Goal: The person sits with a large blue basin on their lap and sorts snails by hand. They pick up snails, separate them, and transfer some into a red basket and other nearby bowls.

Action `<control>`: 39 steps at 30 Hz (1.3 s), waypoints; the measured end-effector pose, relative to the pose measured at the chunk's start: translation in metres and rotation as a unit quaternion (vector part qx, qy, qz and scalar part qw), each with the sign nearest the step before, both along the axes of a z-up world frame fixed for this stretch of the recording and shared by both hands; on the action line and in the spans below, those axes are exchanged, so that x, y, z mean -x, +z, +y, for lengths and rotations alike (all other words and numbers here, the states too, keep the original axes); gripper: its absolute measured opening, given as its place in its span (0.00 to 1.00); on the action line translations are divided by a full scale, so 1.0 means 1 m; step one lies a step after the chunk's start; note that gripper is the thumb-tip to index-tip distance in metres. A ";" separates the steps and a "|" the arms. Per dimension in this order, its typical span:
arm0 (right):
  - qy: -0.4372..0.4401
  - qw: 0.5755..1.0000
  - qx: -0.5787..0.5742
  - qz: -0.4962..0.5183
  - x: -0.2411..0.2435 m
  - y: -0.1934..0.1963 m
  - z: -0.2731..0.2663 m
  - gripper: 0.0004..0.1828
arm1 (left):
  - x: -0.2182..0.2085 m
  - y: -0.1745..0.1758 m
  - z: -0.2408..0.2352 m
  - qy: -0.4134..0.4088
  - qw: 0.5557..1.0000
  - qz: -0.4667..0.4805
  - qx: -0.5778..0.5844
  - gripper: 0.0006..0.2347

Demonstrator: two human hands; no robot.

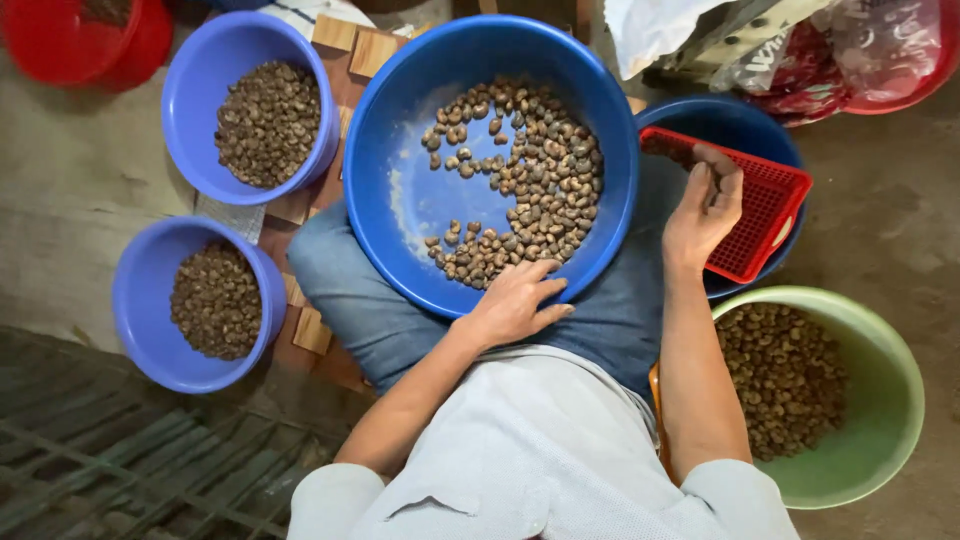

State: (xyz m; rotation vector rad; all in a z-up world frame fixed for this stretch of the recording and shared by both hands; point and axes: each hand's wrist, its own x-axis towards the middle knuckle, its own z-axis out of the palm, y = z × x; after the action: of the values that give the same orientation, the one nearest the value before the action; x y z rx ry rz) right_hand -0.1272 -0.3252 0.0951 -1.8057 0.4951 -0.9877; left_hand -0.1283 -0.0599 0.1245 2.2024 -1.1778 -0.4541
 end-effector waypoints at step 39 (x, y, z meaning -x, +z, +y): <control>0.306 0.867 0.268 0.288 -0.125 -0.095 0.145 0.14 | -0.185 -0.096 0.074 0.493 0.770 0.359 0.186 0.11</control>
State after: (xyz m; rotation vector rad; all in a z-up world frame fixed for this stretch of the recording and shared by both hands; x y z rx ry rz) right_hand -0.0026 -0.1802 0.0003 -2.5466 -0.0492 -0.1158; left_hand 0.0564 0.0144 0.0288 1.6971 0.3270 -0.4589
